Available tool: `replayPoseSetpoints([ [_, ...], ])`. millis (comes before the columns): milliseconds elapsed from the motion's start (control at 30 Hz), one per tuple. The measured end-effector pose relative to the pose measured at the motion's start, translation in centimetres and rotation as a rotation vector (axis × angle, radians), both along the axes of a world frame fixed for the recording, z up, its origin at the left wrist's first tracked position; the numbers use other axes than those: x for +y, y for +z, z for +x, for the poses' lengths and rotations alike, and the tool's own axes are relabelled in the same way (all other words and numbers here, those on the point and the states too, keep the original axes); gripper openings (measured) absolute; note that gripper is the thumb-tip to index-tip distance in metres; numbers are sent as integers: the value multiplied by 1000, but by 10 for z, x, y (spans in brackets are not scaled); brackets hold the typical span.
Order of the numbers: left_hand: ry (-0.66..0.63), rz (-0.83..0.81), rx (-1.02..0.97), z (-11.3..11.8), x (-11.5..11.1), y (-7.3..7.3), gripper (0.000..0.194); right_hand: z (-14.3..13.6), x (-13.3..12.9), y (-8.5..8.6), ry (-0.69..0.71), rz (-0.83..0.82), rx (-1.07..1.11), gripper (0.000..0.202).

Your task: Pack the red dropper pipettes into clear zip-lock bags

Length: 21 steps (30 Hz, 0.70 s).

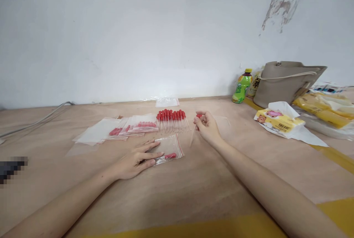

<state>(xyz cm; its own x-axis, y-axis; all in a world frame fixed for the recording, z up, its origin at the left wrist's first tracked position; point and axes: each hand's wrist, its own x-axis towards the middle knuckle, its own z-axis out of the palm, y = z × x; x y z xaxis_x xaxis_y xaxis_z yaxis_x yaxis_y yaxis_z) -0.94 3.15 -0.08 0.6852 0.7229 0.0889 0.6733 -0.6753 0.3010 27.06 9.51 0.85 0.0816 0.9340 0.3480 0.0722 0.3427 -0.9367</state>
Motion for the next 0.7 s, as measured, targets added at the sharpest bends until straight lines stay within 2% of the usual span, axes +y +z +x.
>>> replayPoseSetpoints([
  [100,3,4,0,0,0,0,34,-8,0,-16,-45,-57,121,41],
  [200,-3,12,1,0,-1,0,34,-16,-5,-24,-43,-158,242,42],
  [333,22,31,-23,2,-3,0,44,-20,-11,-26,61,-319,368,37],
  [400,42,42,-61,3,-3,1,55,-18,-13,-27,179,-410,280,32],
  [467,48,46,-93,4,-4,1,60,-14,-13,-28,285,-436,90,29],
  [600,34,39,-109,4,-4,2,60,-7,-10,-31,434,-296,-226,28],
  [700,45,32,-108,4,-4,2,60,-4,-6,-32,477,-163,-407,24],
])
